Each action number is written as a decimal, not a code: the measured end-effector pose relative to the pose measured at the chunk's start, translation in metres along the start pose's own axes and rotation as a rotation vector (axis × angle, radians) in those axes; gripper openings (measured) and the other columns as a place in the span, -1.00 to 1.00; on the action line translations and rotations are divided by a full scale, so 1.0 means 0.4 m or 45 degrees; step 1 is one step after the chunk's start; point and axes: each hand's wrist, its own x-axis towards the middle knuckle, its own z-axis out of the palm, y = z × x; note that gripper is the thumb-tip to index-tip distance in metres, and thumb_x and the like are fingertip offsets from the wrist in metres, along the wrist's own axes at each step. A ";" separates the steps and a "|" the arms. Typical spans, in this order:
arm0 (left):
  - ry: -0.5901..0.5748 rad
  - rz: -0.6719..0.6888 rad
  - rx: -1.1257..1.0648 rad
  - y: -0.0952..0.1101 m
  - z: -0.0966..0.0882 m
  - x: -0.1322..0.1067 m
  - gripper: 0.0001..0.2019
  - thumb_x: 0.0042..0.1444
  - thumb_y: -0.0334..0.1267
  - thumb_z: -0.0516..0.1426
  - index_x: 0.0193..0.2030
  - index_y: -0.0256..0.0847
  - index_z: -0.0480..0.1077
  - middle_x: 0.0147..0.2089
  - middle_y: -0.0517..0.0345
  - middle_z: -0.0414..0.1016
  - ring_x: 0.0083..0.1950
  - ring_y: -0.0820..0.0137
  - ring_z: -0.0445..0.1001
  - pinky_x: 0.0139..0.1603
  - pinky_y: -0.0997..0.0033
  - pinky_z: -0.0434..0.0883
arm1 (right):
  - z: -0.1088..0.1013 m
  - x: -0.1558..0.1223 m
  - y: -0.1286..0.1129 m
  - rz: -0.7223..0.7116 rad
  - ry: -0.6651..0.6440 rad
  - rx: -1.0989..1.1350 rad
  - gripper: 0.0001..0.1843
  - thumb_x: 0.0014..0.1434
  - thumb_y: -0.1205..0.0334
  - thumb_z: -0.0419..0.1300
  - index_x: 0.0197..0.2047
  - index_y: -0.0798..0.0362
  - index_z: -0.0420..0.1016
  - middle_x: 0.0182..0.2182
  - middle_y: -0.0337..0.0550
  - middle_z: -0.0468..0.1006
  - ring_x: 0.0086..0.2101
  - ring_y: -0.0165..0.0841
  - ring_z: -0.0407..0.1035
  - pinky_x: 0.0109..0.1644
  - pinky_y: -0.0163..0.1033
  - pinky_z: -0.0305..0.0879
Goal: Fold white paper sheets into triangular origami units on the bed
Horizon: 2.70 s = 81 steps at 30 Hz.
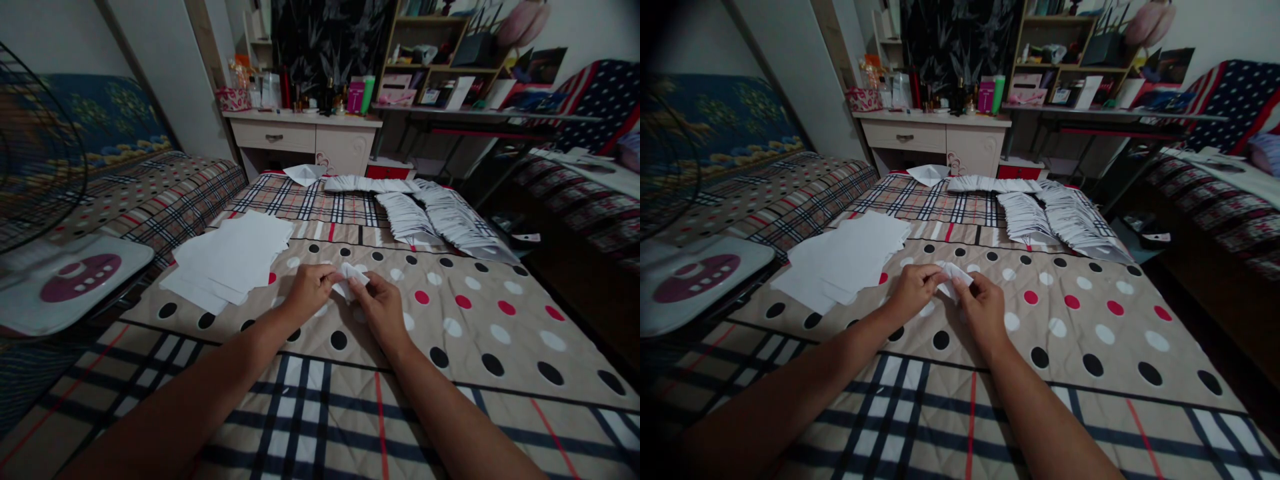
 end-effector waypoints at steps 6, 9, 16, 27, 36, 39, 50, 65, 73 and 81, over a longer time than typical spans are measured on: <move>0.045 0.298 0.366 0.018 -0.021 -0.003 -0.71 0.26 -0.17 0.07 -0.44 -0.21 0.45 -0.40 0.08 0.49 -0.31 0.37 0.42 -0.27 0.39 0.27 | -0.012 0.013 0.016 -0.230 0.129 -0.050 -0.88 0.09 0.18 0.29 -0.35 0.05 0.57 -0.36 -0.14 0.55 -0.34 -0.33 0.40 -0.33 -0.28 0.29; 0.152 0.344 0.209 0.024 -0.014 -0.003 -0.78 0.25 -0.16 0.09 -0.29 -0.19 0.51 -0.28 0.04 0.54 -0.20 0.34 0.48 -0.14 0.35 0.36 | -0.013 0.008 0.011 -0.287 0.109 -0.102 -0.87 0.13 0.17 0.25 -0.36 0.04 0.55 -0.37 -0.17 0.53 -0.39 -0.36 0.38 -0.37 -0.28 0.28; 0.200 0.407 0.081 0.040 -0.002 -0.013 -0.89 0.18 -0.29 0.14 -0.28 -0.18 0.50 -0.31 0.06 0.55 -0.22 0.34 0.49 -0.15 0.32 0.41 | -0.010 -0.009 -0.020 -0.505 0.099 -0.316 -0.86 0.22 0.16 0.16 -0.35 0.01 0.43 -0.38 -0.16 0.48 -0.36 -0.34 0.35 -0.39 -0.27 0.24; 0.157 0.561 0.205 0.047 0.000 -0.015 -0.96 0.09 -0.37 0.14 -0.35 -0.18 0.42 -0.35 0.10 0.52 -0.27 0.34 0.44 -0.12 0.29 0.34 | -0.011 -0.019 -0.027 -0.660 0.089 -0.506 -0.93 0.13 0.32 0.13 -0.39 0.01 0.33 -0.44 -0.19 0.39 -0.41 -0.35 0.28 -0.38 -0.25 0.23; 0.159 0.612 0.365 0.048 -0.004 -0.012 -0.93 0.11 -0.33 0.13 -0.39 -0.19 0.41 -0.38 0.13 0.51 -0.27 0.35 0.41 -0.16 0.30 0.30 | -0.012 -0.015 -0.026 -0.659 0.143 -0.562 -0.91 0.07 0.34 0.15 -0.45 0.02 0.34 -0.46 -0.20 0.39 -0.42 -0.37 0.28 -0.41 -0.27 0.22; 0.186 0.658 0.399 0.047 -0.004 -0.013 -0.93 0.11 -0.34 0.14 -0.39 -0.19 0.41 -0.38 0.15 0.51 -0.28 0.36 0.41 -0.17 0.30 0.30 | -0.012 -0.014 -0.025 -0.709 0.170 -0.555 -0.91 0.05 0.36 0.14 -0.46 0.03 0.34 -0.48 -0.22 0.39 -0.44 -0.38 0.27 -0.41 -0.27 0.22; 0.204 0.660 0.462 0.048 -0.006 -0.015 -0.94 0.11 -0.34 0.13 -0.36 -0.18 0.42 -0.35 0.15 0.54 -0.26 0.36 0.42 -0.15 0.28 0.32 | -0.015 -0.018 -0.018 -0.764 0.188 -0.508 -0.90 0.05 0.40 0.16 -0.44 0.02 0.38 -0.48 -0.24 0.42 -0.45 -0.38 0.30 -0.38 -0.24 0.25; 0.191 0.512 0.429 0.042 -0.011 -0.016 -0.91 -0.07 -0.43 0.09 -0.39 -0.20 0.31 -0.38 0.13 0.43 -0.28 0.32 0.39 -0.20 0.28 0.32 | -0.029 -0.011 -0.016 -0.914 0.216 -0.588 -0.85 -0.02 0.46 0.17 -0.44 0.00 0.43 -0.40 -0.21 0.56 -0.35 -0.31 0.42 -0.24 -0.16 0.35; 0.107 0.618 0.460 0.032 -0.026 -0.015 -0.75 -0.02 -0.48 0.09 -0.19 -0.18 0.43 -0.12 0.06 0.47 -0.11 0.31 0.41 -0.08 0.27 0.37 | -0.040 0.005 -0.007 -0.820 0.330 -0.476 -0.87 0.03 0.44 0.18 -0.39 0.02 0.49 -0.37 -0.18 0.57 -0.37 -0.32 0.42 -0.42 -0.25 0.30; -0.027 0.494 0.718 0.030 -0.045 -0.018 -0.92 0.01 -0.35 0.16 -0.32 -0.19 0.45 -0.06 0.04 0.47 -0.04 0.22 0.38 -0.05 0.19 0.35 | -0.050 0.015 0.004 -0.423 0.412 -0.319 -0.89 -0.02 0.42 0.14 -0.46 0.05 0.47 -0.38 -0.20 0.59 -0.45 -0.39 0.43 -0.49 -0.34 0.28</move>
